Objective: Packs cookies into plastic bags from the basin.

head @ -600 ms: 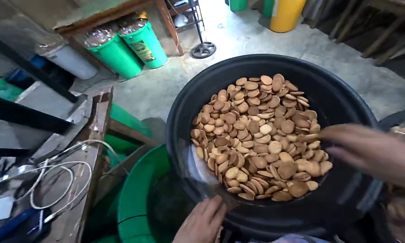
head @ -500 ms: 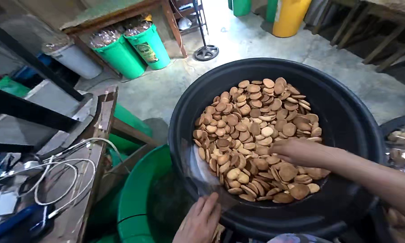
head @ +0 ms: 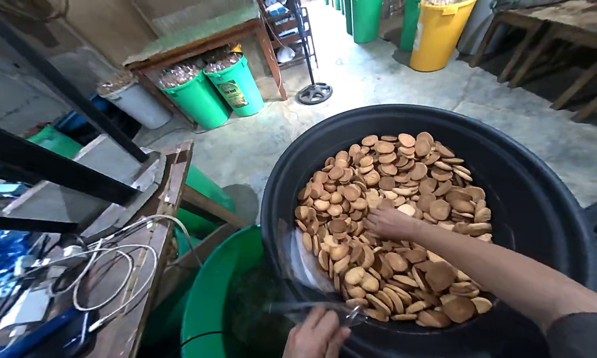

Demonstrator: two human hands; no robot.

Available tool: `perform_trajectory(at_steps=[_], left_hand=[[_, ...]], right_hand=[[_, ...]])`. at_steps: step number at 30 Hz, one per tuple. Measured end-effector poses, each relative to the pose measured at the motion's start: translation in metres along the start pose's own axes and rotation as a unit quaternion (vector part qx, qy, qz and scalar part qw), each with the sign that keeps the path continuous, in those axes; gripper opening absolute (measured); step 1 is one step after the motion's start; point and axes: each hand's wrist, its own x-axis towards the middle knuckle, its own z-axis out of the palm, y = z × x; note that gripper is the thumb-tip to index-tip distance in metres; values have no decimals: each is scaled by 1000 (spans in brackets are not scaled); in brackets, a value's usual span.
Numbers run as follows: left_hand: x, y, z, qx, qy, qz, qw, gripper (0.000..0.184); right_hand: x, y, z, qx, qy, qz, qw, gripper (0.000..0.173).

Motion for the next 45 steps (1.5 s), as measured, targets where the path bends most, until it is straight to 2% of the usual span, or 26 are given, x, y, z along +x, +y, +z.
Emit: perform_trajectory(at_steps=[2, 4, 6, 7, 9, 11, 13, 15, 16, 18, 19, 21, 22, 25, 27, 28, 30, 32, 35, 36, 39, 42, 45], left_hand=[[6, -3, -9, -159, -34, -87, 983, 31], [20, -8, -15, -365, -41, -197, 909, 30], [47, -12, -21, -496, 14, -221, 839, 26], [68, -12, -26, -520, 58, -198, 829, 23], [117, -7, -37, -515, 160, -123, 833, 21], [165, -4, -40, -463, 263, -61, 844, 21], [205, -8, -34, -381, 348, -40, 856, 15], [229, -17, -18, -306, 374, -62, 873, 10], [234, -25, -9, -279, 358, -80, 888, 9], [234, -40, 0, -224, 289, -87, 927, 24], [231, -45, 1, -195, 264, -80, 941, 27], [229, -50, -1, -167, 241, -64, 954, 25], [228, -51, -1, -164, 243, -50, 955, 23], [228, -49, 1, -163, 252, -24, 954, 18], [229, -48, 2, -157, 254, -19, 954, 17], [229, -49, 3, -151, 258, -18, 954, 17], [229, -50, 2, -147, 263, -17, 953, 18], [228, -51, -1, -153, 268, -19, 951, 17], [228, -50, -5, -148, 282, -27, 947, 18], [228, -49, -6, -142, 286, -29, 947, 18], [229, -50, -6, -139, 283, -25, 949, 20], [232, -55, -2, -144, 210, -34, 966, 26], [237, -60, 5, -101, 39, -86, 990, 38]], right_hand=[[-15, 0, -4, 38, -41, 48, 997, 32], [-21, 2, -10, 91, -49, 111, 988, 35], [-14, 6, -19, 183, 5, 167, 969, 41], [-6, 6, -26, 237, 34, 197, 951, 44], [17, 7, -32, 289, 68, 230, 927, 46], [39, 7, -21, 275, 74, 219, 933, 45], [49, -1, -20, 227, 30, 199, 953, 47], [39, -10, -25, 181, 20, 153, 971, 42], [29, -11, -25, 159, 41, 119, 979, 37], [3, -16, -18, 146, 77, 66, 984, 31], [-10, -21, -18, 164, 40, 77, 983, 34], [-23, -24, -32, 237, -87, 160, 954, 48], [-26, -22, -36, 261, -89, 186, 943, 53], [-24, -11, -32, 252, 48, 167, 952, 37], [-12, -6, -18, 221, 105, 137, 960, 32], [-6, -7, -14, 212, 103, 131, 963, 33], [4, -12, -21, 246, 49, 166, 954, 36], [13, -9, -28, 351, 19, 231, 907, 41], [18, 8, -27, 439, 38, 280, 853, 42], [18, 13, -25, 445, 29, 280, 850, 41], [16, 8, -9, 417, -17, 228, 880, 44], [18, -2, -20, 376, -91, 178, 905, 43], [12, -3, -39, 360, -42, 188, 913, 39]])
